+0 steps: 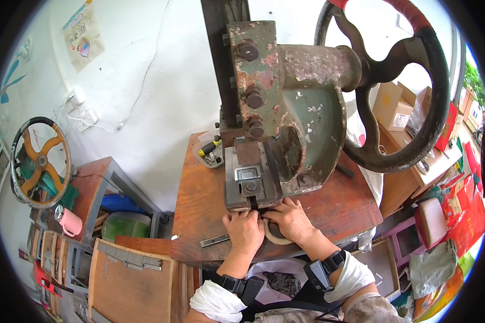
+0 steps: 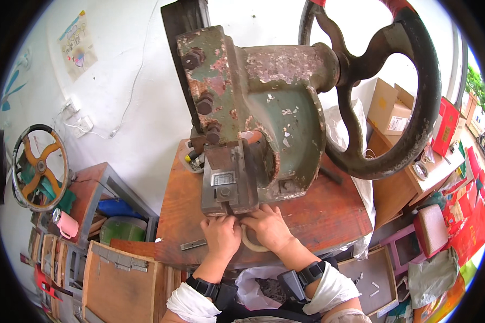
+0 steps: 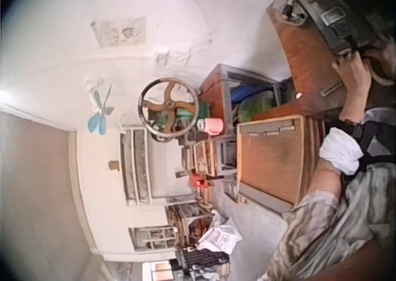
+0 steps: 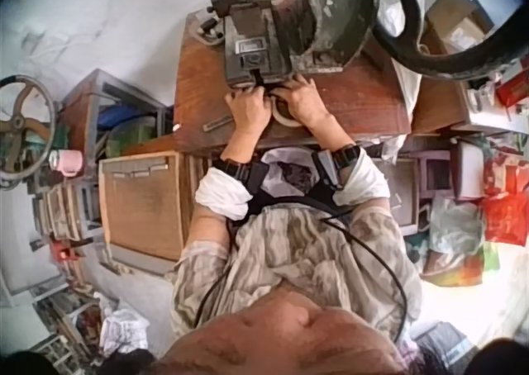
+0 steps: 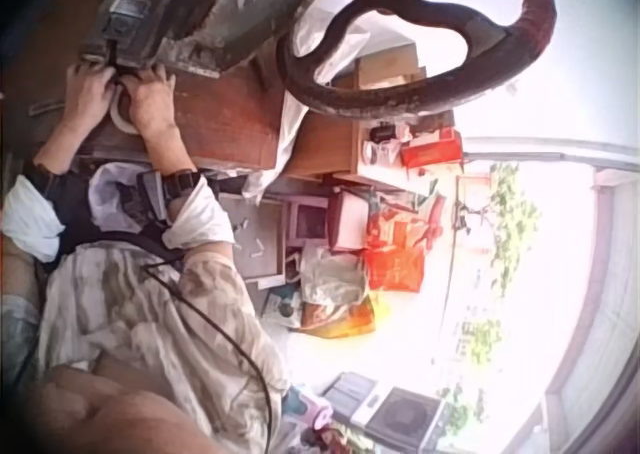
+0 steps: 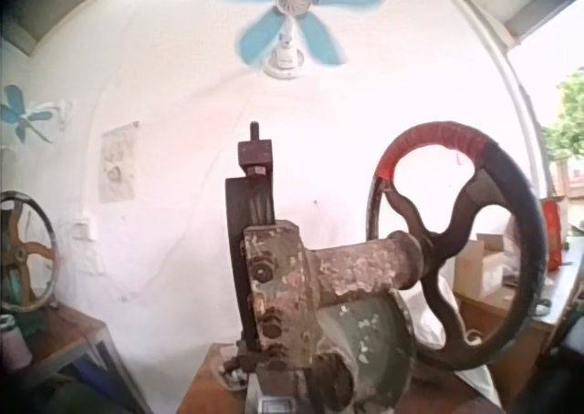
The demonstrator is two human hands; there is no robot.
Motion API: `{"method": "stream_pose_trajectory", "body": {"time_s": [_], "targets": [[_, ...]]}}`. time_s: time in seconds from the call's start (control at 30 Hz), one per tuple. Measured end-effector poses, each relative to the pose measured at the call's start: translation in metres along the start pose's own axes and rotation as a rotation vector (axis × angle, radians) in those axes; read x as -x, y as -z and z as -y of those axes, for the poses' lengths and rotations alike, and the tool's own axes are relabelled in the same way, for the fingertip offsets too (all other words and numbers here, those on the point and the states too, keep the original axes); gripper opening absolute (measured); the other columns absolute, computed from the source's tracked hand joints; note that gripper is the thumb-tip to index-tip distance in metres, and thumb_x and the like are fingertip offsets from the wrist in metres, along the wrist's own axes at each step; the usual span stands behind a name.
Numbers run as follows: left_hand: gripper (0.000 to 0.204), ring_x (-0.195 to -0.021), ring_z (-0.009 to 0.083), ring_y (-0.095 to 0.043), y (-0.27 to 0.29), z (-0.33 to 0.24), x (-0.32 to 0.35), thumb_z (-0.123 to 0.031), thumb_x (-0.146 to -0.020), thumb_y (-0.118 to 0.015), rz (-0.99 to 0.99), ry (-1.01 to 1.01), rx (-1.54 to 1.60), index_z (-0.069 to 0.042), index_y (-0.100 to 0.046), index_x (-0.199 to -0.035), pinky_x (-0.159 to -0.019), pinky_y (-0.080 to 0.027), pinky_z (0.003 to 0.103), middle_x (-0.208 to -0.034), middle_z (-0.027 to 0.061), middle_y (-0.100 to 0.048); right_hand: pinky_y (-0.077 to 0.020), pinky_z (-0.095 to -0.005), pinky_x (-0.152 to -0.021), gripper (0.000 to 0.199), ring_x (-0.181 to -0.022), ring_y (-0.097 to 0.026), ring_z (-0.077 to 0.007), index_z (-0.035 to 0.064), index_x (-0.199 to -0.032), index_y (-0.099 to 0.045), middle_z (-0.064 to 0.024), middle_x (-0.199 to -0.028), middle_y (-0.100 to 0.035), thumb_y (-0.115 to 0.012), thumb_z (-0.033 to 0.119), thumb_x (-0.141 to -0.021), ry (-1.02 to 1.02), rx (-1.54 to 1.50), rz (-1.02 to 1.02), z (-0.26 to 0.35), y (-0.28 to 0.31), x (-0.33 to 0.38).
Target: Manually stamping small metal clips using a hand press machine.
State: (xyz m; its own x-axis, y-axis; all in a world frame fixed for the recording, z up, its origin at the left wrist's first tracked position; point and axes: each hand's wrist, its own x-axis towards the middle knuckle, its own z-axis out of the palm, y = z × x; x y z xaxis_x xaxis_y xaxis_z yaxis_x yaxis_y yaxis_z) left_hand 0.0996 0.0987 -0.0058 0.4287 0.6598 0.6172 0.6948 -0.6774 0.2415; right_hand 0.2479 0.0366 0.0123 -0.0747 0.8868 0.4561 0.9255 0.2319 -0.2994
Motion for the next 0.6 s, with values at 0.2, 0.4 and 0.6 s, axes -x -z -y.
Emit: {"method": "stream_pose_trajectory", "body": {"time_s": [0.2, 0.4, 0.6], "targets": [[0.009, -0.086, 0.0258, -0.057, -0.005, 0.006, 0.000, -0.015, -0.069, -0.067, 0.019, 0.027, -0.043, -0.009, -0.066, -0.076, -0.078, -0.034, 0.044, -0.081, 0.0043, -0.065, -0.0435, -0.0441, -0.080, 0.026, -0.100, -0.054, -0.0238, 0.0184, -0.095, -0.069, 0.0024, -0.101, -0.062, -0.063, 0.012, -0.071, 0.134, -0.019, 0.089, -0.003, 0.002, 0.009], [0.013, -0.089, 0.0248, -0.058, 0.005, 0.002, 0.002, -0.015, -0.071, -0.071, 0.042, -0.052, -0.120, -0.011, -0.070, -0.083, -0.083, -0.034, 0.045, -0.087, 0.0031, -0.065, -0.0444, -0.0444, -0.082, 0.033, -0.100, -0.055, -0.0254, 0.0188, -0.095, -0.071, -0.0007, -0.103, -0.063, -0.061, 0.006, -0.067, -0.047, -0.017, 0.010, -0.026, 0.023, 0.028], [0.042, -0.097, 0.0270, -0.055, 0.015, -0.017, 0.006, -0.033, -0.071, -0.078, 0.119, -0.001, -0.033, -0.011, -0.067, -0.104, -0.088, -0.033, 0.048, -0.099, 0.0064, -0.064, -0.0440, -0.0438, -0.087, 0.036, -0.105, -0.056, -0.0273, 0.0116, -0.104, -0.067, -0.0055, -0.105, -0.064, -0.060, 0.005, -0.069, -0.170, 0.089, -0.115, -0.067, 0.033, 0.040]]}}
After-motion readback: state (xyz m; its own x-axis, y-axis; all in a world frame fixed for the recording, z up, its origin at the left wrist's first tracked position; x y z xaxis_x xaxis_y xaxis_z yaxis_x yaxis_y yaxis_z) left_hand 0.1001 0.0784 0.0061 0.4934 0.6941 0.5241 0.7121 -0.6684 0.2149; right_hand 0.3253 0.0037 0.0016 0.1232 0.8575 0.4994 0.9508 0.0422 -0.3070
